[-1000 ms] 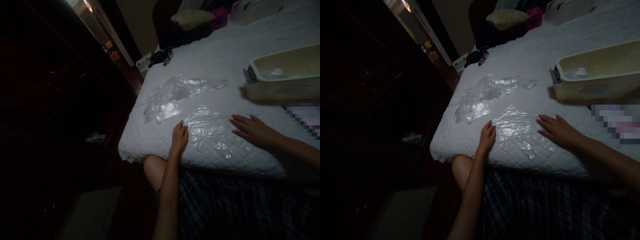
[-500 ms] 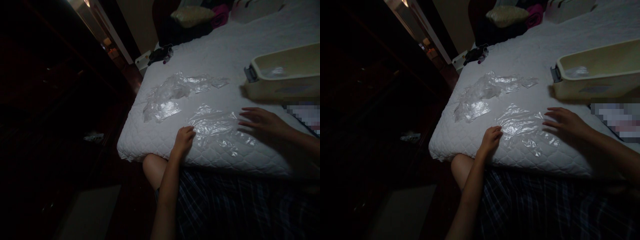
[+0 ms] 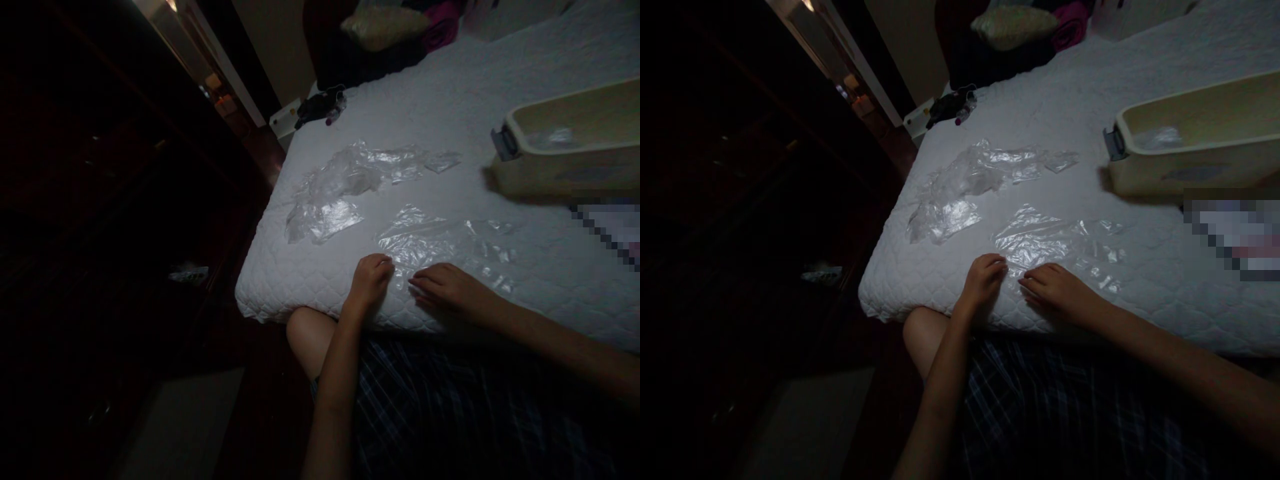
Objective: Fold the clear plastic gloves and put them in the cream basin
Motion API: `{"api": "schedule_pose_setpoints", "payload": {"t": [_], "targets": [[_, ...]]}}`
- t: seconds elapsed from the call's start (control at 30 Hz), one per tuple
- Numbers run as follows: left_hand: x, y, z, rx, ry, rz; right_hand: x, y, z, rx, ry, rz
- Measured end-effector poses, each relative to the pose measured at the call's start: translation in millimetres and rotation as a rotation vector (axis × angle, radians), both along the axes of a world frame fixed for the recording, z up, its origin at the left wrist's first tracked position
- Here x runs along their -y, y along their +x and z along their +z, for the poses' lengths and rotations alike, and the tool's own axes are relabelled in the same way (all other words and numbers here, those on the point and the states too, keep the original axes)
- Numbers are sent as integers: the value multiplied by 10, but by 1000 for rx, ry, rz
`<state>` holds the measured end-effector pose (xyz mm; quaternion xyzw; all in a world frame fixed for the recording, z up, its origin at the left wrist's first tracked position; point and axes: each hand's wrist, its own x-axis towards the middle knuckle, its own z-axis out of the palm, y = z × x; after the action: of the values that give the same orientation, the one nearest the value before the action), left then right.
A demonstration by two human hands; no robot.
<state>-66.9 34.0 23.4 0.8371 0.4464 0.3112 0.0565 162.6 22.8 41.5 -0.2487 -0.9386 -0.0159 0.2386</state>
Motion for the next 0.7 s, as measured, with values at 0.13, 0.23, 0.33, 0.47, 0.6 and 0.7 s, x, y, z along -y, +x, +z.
{"api": "schedule_pose_setpoints", "payload": {"t": [0.13,0.23,0.33,0.47,0.6,0.7], "targets": [[11,10,28,-34,-7,-20,93,-120,-79,82,49,-25],[7,2,41,-52,-4,-10,107,-142,-84,116,75,-28],[2,-4,42,-77,-15,-7,98,-140,-81,143,69,-20],[2,0,35,-107,-26,-5,80,-139,-90,110,37,-29],[11,10,38,-111,-23,4,45,-149,-106,-1,-69,-77],[20,16,49,-108,-41,21,8,-162,-79,-106,-218,-153]]}}
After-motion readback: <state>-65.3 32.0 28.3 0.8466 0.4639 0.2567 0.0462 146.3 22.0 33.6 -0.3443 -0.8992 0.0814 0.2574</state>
